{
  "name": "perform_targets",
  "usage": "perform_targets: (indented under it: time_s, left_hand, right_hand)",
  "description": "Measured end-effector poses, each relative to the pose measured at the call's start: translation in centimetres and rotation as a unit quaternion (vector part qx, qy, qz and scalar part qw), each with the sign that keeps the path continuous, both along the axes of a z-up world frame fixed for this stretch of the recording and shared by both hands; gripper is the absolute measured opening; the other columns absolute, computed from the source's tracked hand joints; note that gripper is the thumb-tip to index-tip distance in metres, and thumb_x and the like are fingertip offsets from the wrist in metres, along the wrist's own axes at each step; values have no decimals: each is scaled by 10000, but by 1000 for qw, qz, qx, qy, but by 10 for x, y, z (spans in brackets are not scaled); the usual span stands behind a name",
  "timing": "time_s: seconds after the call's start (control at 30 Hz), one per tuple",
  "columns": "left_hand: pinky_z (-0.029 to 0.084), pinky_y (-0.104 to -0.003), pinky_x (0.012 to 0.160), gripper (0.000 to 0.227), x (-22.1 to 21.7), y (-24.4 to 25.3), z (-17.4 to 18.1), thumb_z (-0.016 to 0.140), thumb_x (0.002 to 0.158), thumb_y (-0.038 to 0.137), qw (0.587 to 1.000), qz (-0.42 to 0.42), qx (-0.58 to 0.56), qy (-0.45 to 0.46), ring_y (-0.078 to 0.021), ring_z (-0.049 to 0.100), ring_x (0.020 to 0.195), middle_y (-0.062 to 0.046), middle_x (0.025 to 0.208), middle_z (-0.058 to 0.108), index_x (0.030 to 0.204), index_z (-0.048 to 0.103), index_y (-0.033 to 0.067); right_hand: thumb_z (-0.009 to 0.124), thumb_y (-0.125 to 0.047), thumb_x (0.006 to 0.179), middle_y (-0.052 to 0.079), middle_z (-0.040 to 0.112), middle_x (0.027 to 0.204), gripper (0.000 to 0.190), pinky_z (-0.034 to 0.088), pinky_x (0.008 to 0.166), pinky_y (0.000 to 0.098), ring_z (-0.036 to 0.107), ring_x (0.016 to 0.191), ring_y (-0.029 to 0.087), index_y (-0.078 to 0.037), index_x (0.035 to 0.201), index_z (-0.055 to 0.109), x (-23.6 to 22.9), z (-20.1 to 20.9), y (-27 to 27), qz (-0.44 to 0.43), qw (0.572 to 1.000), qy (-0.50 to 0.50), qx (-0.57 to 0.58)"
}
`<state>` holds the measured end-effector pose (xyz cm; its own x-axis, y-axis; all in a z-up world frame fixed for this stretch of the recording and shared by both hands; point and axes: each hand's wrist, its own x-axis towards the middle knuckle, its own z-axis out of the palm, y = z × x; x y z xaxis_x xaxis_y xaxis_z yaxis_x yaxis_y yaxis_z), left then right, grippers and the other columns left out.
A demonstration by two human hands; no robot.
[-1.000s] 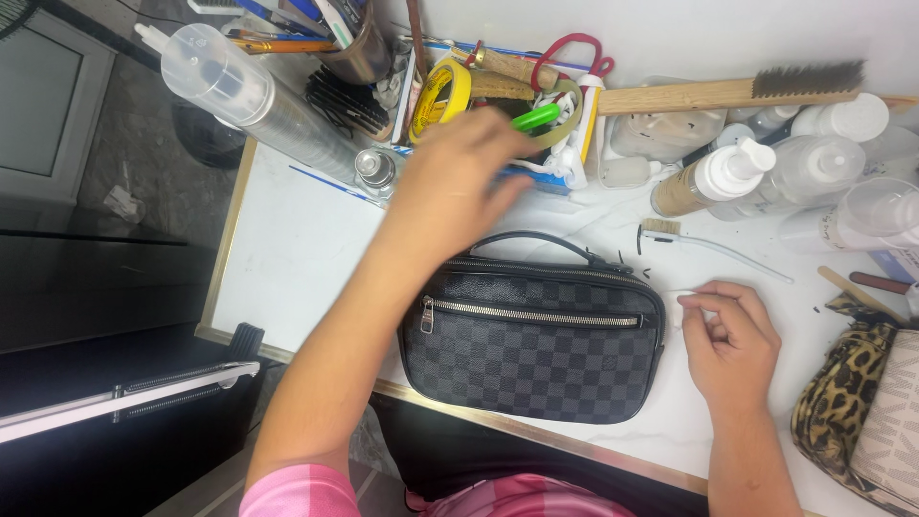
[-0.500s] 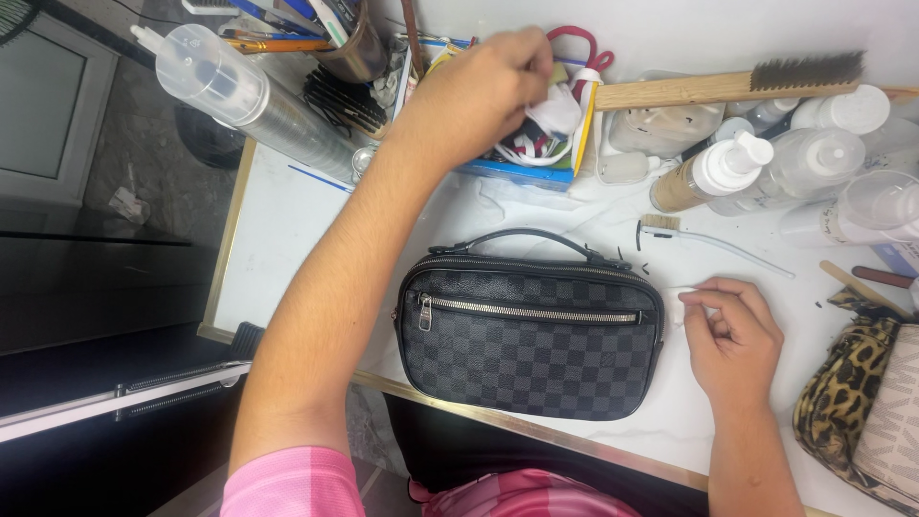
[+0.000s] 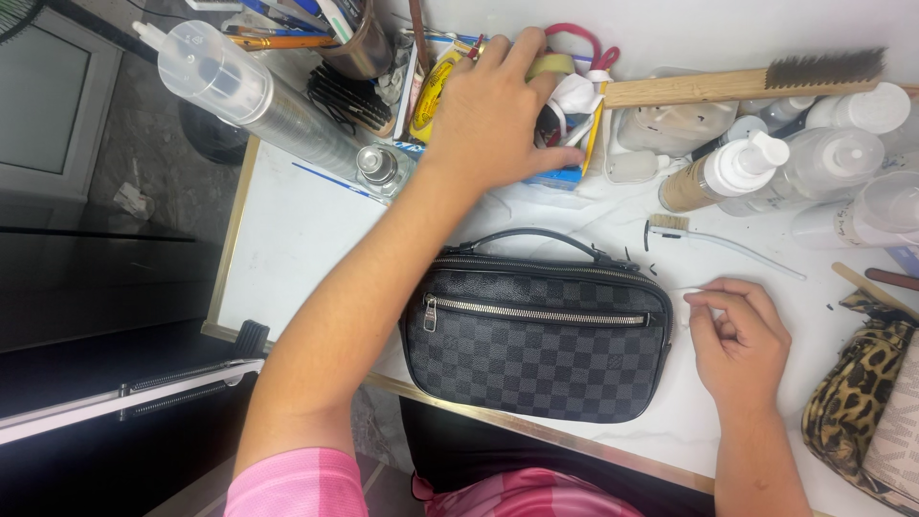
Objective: The person cleans a black checkered handbag on a white workbench. They wipe the bag's surface and handle with a white cloth, then use a green screwdriver to scrape and clean the zipper area and handle attachment points. The person repeatedly wipes the bag and the screwdriver tip throughout the process.
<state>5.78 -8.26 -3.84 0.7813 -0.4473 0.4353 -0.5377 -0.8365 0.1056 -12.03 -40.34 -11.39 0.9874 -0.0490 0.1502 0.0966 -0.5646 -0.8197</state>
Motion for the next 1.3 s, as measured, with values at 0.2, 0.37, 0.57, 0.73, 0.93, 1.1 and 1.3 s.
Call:
perform_targets:
  time_s: [0.2,0.37,0.57,0.73,0.93,1.1,1.3]
  left_hand:
    - [534,-488,771,716,11,-16,-16,881,491,277,995,65,61,-46,-342,600,1034,-102,1198,570,1142,631,118]
    - [555,-446,801,515,22,6,-17,800,681,106,998,13,54,21,-313,612,1043,-75,1268,570,1169,640,144]
    - [519,-442,971,300,16,10,-15,685,927,126,997,-45,4,-67,-304,522,1337,-87,1456,522,1218,631,170]
    - [344,-525,1197,136,14,12,-12,669,925,175,986,-166,14,-14,-276,414,1461,-55,1587,441,1027,756,202]
    - [309,-527,1213,145,20,-4,-15,761,805,276,980,-155,125,-15,-233,367,1468,-1,1630,397,842,832,155]
    - [338,-519,1126,384,32,-5,-13,791,647,457,972,-142,186,21,-242,372,1405,-2,1609,390,823,837,118]
    - [343,-519,1147,118,32,-6,-24,789,820,256,971,-121,204,-36,-226,363,1443,9,1634,390,915,842,211]
  right_hand:
    - [682,85,945,58,648,1147,145,407,553,209,526,635,56,-7,1043,737,1,2,1,-7,1000,11,-12]
    - [704,72,915,63,646,1179,169,425,585,241,522,653,79,-33,1041,746,2,15,8,-3,998,-4,-60]
    - [705,99,778,99,672,1050,211,513,724,354,602,838,242,-28,935,765,14,47,18,26,978,-75,-192]
    - [679,34,936,60,698,1035,158,527,803,327,652,918,244,-69,1041,736,35,74,33,91,979,-95,-155]
    - [689,-59,933,120,692,930,321,540,710,394,667,776,276,-104,1250,697,85,87,77,189,976,4,-112]
    - [669,-130,940,150,707,987,385,536,723,471,685,846,373,-121,1323,637,126,79,109,238,951,27,-193]
    - [634,-120,963,156,674,1135,254,536,773,474,672,956,406,-69,1211,634,132,71,111,260,956,52,-127]
